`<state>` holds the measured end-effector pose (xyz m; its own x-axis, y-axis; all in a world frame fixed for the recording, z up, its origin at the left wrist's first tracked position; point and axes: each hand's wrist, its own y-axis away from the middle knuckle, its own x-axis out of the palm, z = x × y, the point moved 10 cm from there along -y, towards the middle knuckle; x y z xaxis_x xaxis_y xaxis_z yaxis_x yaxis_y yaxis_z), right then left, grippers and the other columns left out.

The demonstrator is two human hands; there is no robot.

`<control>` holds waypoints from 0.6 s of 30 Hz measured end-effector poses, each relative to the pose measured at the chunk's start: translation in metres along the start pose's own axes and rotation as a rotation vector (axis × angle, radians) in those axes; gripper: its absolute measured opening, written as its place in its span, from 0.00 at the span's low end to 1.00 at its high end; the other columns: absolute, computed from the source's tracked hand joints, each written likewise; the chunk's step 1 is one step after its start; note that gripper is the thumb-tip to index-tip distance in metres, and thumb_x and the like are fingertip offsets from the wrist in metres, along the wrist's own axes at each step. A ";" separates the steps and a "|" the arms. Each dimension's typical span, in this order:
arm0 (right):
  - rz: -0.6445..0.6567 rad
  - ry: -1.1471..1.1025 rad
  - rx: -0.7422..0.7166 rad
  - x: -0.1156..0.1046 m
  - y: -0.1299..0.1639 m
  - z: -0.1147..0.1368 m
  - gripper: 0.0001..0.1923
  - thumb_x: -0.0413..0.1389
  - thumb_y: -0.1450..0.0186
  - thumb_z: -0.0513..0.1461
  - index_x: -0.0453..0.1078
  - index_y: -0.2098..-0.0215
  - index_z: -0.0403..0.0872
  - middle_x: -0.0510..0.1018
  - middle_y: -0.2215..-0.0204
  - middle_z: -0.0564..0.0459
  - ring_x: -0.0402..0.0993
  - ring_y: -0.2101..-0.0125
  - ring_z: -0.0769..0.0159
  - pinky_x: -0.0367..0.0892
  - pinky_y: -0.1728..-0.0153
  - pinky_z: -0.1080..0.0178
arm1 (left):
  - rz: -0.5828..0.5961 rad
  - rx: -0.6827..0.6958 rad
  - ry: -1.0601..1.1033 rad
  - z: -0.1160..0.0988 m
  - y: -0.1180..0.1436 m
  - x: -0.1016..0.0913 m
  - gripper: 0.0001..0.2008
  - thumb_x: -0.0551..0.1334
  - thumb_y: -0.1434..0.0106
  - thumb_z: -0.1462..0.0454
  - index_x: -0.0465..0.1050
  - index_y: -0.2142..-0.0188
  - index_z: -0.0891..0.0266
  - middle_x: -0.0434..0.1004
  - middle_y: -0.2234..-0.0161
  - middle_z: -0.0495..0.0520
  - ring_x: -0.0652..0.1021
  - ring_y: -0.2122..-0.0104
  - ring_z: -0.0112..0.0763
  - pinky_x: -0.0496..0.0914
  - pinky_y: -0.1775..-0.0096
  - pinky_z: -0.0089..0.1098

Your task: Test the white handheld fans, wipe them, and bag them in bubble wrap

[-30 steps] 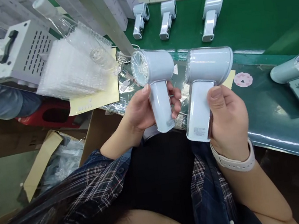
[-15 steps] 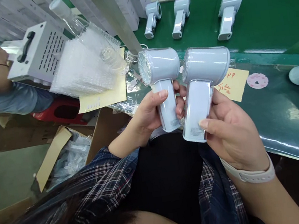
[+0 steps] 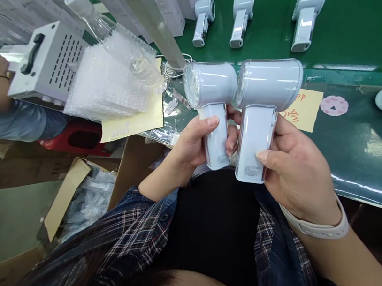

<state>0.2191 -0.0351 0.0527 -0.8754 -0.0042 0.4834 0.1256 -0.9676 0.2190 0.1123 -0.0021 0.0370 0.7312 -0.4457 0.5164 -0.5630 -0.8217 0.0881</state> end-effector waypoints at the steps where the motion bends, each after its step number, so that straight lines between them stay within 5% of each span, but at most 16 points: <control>1: -0.027 0.007 -0.004 -0.003 0.000 0.000 0.25 0.66 0.49 0.33 0.83 0.53 0.52 0.86 0.60 0.50 0.85 0.61 0.50 0.86 0.58 0.42 | -0.010 -0.006 -0.028 0.003 -0.001 -0.005 0.32 0.70 0.38 0.36 0.71 0.54 0.60 0.75 0.73 0.48 0.76 0.76 0.31 0.76 0.66 0.37; 5: -0.145 0.061 -0.057 -0.017 0.001 0.005 0.25 0.68 0.52 0.35 0.84 0.55 0.53 0.85 0.62 0.51 0.83 0.63 0.52 0.85 0.55 0.43 | -0.223 0.075 -0.340 -0.002 -0.009 -0.060 0.36 0.70 0.37 0.37 0.69 0.43 0.59 0.78 0.63 0.52 0.80 0.68 0.36 0.76 0.61 0.41; 8: -0.188 0.096 -0.049 -0.025 -0.003 0.006 0.26 0.68 0.54 0.36 0.85 0.55 0.53 0.85 0.59 0.50 0.81 0.65 0.56 0.84 0.64 0.53 | -0.353 0.129 -0.874 -0.018 -0.013 -0.099 0.26 0.68 0.33 0.40 0.75 0.56 0.61 0.77 0.61 0.56 0.79 0.58 0.43 0.75 0.49 0.47; 11: -0.169 0.125 -0.007 -0.025 -0.007 0.005 0.31 0.69 0.55 0.38 0.85 0.51 0.53 0.86 0.53 0.46 0.84 0.56 0.50 0.84 0.66 0.55 | -0.478 0.109 -1.311 -0.030 -0.008 -0.121 0.25 0.65 0.28 0.43 0.75 0.67 0.62 0.74 0.63 0.58 0.77 0.55 0.46 0.72 0.45 0.48; 15: -0.152 0.227 0.055 -0.038 -0.013 -0.006 0.33 0.72 0.49 0.44 0.84 0.43 0.58 0.83 0.39 0.46 0.82 0.42 0.41 0.87 0.56 0.48 | -0.724 0.201 -1.505 -0.050 0.028 -0.137 0.20 0.66 0.25 0.49 0.79 0.48 0.64 0.79 0.57 0.59 0.80 0.55 0.41 0.74 0.47 0.39; 18: -0.149 0.287 0.013 -0.065 -0.035 -0.019 0.34 0.73 0.48 0.46 0.83 0.42 0.64 0.81 0.35 0.49 0.80 0.39 0.38 0.86 0.54 0.43 | -0.749 0.240 -1.613 -0.055 0.060 -0.154 0.11 0.66 0.23 0.54 0.82 0.53 0.59 0.81 0.61 0.54 0.80 0.59 0.33 0.75 0.52 0.32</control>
<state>0.2626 -0.0056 -0.0023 -0.9802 0.0646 0.1873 -0.0096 -0.9597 0.2810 -0.0552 0.0373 0.0100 0.4770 0.2571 -0.8405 -0.0144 -0.9539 -0.2999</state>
